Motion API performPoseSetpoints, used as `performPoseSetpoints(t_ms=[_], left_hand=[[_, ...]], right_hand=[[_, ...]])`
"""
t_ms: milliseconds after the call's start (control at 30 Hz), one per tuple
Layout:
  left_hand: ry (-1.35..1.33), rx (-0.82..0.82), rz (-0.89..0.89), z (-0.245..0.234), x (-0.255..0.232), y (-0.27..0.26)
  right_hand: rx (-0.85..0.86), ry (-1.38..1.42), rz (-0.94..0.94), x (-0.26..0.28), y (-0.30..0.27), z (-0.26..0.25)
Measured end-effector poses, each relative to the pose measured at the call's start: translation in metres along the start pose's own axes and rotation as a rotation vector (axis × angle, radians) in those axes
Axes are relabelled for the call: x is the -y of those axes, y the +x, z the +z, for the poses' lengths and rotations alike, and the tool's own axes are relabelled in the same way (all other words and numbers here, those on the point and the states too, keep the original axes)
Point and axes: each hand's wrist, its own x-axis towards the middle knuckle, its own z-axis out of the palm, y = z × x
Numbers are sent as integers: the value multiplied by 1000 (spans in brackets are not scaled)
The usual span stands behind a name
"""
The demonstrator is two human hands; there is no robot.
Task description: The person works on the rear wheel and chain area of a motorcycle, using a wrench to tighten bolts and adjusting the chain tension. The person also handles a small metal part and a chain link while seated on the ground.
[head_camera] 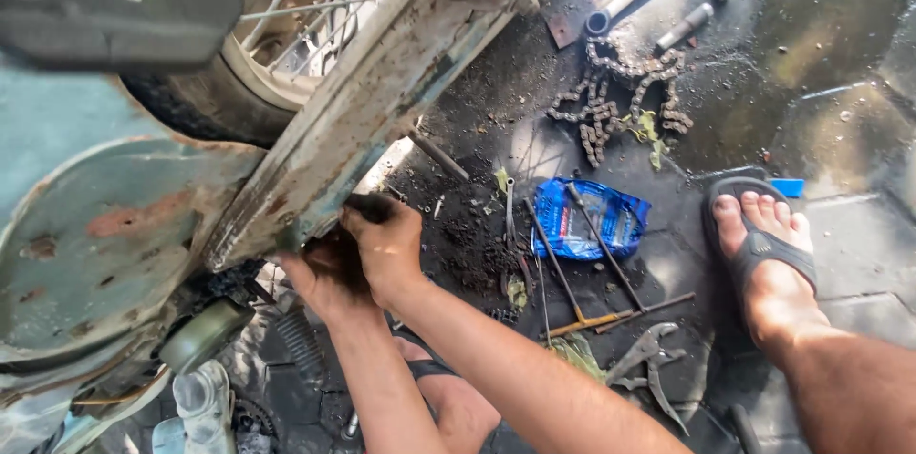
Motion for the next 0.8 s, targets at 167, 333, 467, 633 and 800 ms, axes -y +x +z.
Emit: performPoseSetpoints(t_ms=[167, 333, 467, 633, 800], left_hand=[[-178, 70, 57, -68, 28, 2], [-58, -6, 151, -75, 43, 13], [-113, -10, 105, -77, 48, 17], [-177, -19, 73, -80, 48, 20], [-263, -31, 25, -86, 47, 21]], right_hand=[[50, -5, -73, -4, 2, -2], [-8, 58, -79, -5, -1, 6], [-16, 311, 40, -2, -5, 10], [12, 251, 2, -18, 1, 6], [20, 102, -38, -18, 11, -2]])
